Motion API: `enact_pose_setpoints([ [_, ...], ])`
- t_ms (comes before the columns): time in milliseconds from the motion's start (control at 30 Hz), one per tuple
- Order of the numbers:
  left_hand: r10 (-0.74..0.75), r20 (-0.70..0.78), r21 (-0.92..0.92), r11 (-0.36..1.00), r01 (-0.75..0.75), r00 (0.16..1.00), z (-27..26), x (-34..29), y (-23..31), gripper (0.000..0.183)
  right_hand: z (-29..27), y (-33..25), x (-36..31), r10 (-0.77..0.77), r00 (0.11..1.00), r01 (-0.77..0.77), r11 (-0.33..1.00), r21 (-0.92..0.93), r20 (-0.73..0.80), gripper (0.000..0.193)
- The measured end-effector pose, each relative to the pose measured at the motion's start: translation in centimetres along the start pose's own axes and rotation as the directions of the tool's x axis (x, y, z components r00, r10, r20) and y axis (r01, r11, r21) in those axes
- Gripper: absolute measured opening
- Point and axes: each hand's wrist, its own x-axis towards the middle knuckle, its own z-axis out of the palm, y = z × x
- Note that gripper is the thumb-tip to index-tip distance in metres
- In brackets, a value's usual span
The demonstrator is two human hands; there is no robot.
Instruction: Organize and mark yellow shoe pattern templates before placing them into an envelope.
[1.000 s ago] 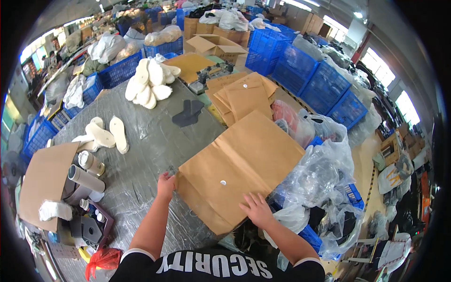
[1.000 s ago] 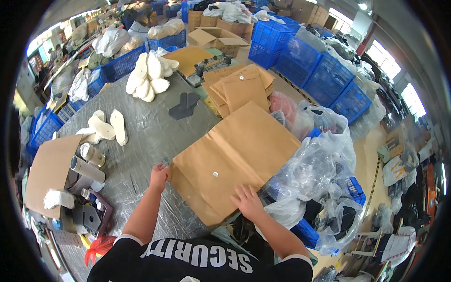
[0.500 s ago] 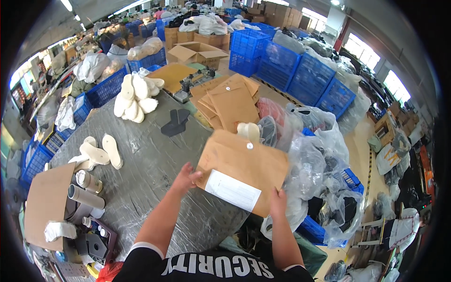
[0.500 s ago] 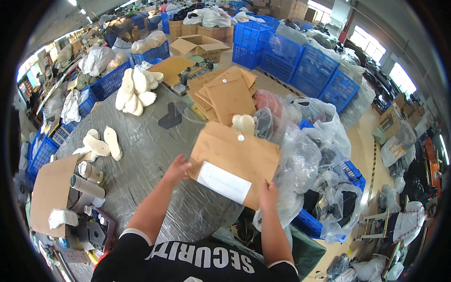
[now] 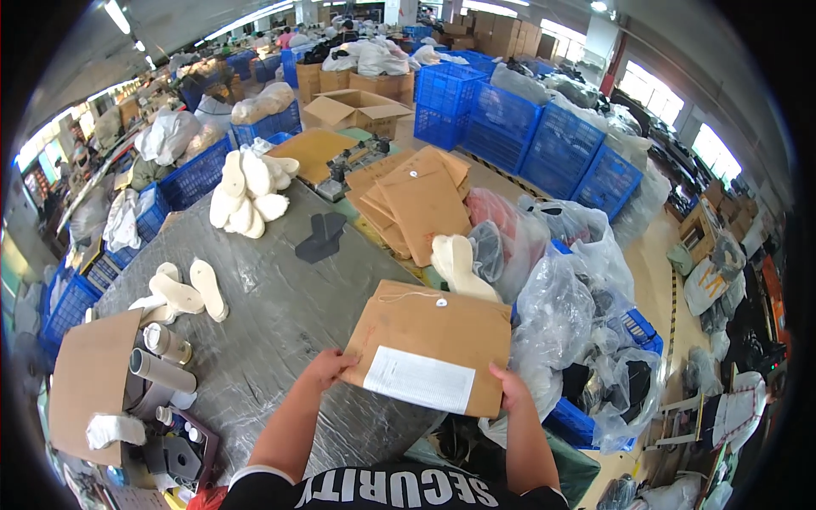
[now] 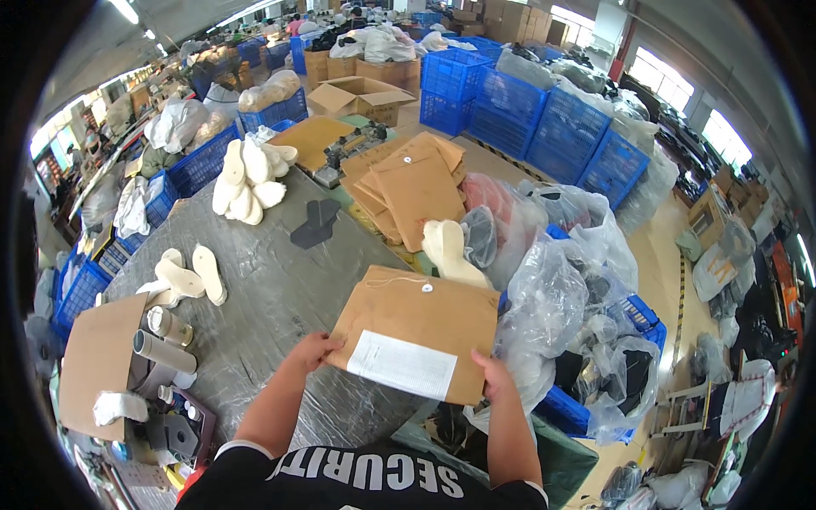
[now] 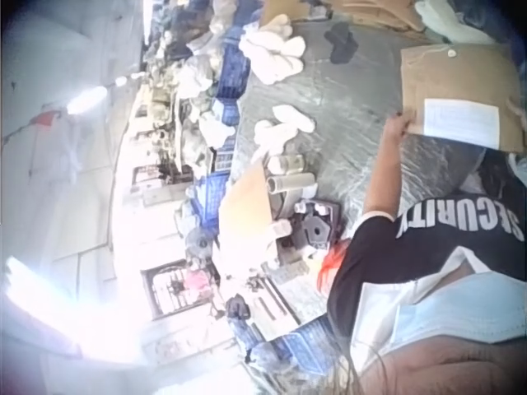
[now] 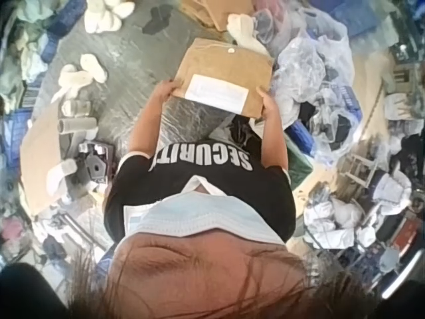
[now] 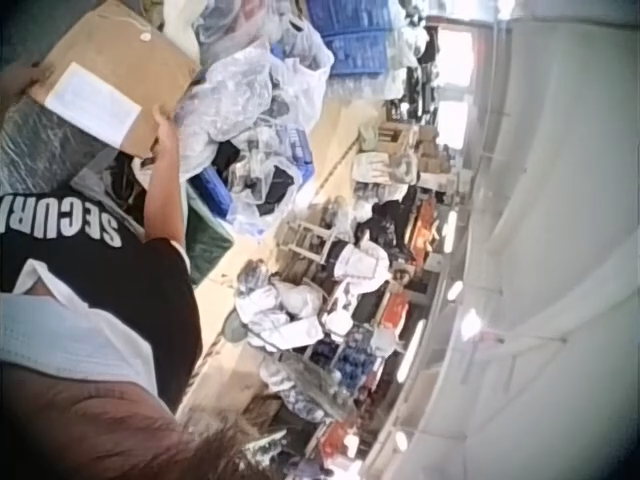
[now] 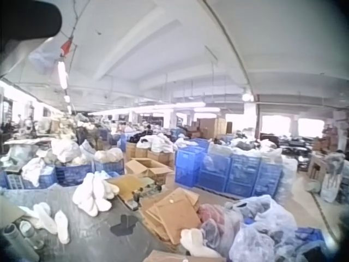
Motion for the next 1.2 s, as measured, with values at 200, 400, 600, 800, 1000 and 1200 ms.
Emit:
enact_pose_setpoints([
  [200,-0.005,0.017,-0.295,0.956,0.01,1.0,-5.0,-3.7,-6.4,0.036,5.1,3.0,-2.8,-0.113,0.957,0.131,0.99,-0.051,0.267,0.04],
  [400,0.102,0.001,-0.679,0.731,-0.075,0.995,-5.7,-7.7,-7.1,0.032,16.5,-7.5,-3.2,-0.178,0.884,0.289,0.935,-0.206,0.432,0.041],
  [600,0.058,-0.184,-0.314,0.943,-0.115,0.981,-6.9,-7.2,-11.7,0.017,24.9,-19.4,0.4,-0.404,0.815,0.498,0.855,-0.146,0.415,0.038],
  [800,0.081,-0.188,-0.379,0.913,-0.149,0.979,-7.0,-8.3,-12.0,0.015,24.7,-28.0,6.8,-0.687,0.62,0.679,0.712,0.179,0.38,0.038],
  [1000,-0.002,-0.112,-0.346,0.938,-0.037,0.994,-6.6,-7.5,-10.7,0.017,14.0,-26.8,22.5,-0.822,0.561,0.74,0.45,-0.499,0.091,0.081],
  [1200,-0.063,-0.138,-0.388,0.922,0.005,0.988,-7.5,-8.9,-10.4,0.015,13.2,-11.3,15.5,-0.408,0.909,-0.175,-0.198,-0.964,-0.081,0.107],
])
